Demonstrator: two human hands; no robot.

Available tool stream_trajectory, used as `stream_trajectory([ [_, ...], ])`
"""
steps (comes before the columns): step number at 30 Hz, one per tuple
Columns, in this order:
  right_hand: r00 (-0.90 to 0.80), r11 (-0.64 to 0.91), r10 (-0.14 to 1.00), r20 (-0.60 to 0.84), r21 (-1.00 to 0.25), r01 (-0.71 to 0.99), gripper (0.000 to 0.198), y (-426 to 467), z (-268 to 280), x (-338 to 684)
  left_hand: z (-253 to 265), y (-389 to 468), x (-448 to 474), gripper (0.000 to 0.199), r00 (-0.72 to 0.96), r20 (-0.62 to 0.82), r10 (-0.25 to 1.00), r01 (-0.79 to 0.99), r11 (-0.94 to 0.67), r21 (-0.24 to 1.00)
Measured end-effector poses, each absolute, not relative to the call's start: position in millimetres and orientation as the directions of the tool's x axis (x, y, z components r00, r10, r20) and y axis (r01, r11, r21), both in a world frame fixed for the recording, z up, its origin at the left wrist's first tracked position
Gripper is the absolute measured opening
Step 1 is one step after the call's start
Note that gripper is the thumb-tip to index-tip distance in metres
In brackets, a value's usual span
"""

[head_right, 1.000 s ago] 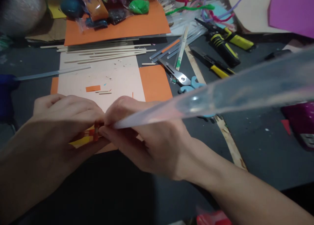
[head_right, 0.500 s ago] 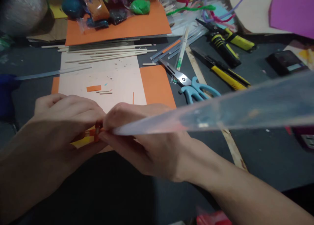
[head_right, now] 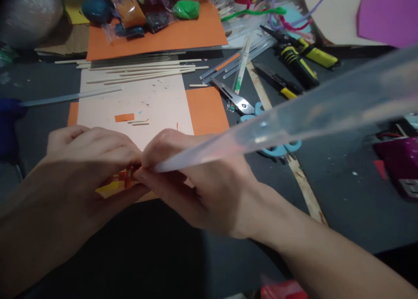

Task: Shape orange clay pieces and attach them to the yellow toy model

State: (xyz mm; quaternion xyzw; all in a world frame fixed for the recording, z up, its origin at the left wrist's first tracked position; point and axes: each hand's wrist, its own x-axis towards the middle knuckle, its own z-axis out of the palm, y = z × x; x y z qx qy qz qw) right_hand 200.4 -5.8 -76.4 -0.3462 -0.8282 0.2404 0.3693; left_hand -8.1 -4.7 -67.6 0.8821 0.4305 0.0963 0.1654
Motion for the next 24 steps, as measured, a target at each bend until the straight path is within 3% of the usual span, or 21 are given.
stream_trajectory([
  [15,-0.461,0.621,0.783,0.417,-0.56,0.549,0.007,-12.7,-77.5,195.3,-69.9,-5.4,-6.8,0.019,0.597,0.065,0.799,0.712,-0.566,0.415],
  [24,-0.495,0.62,0.779,0.385,-0.595,0.512,0.013,-8.4,-72.9,195.2,-65.2,-3.9,-8.0,0.006,0.567,0.079,0.82,0.762,-0.558,0.328],
])
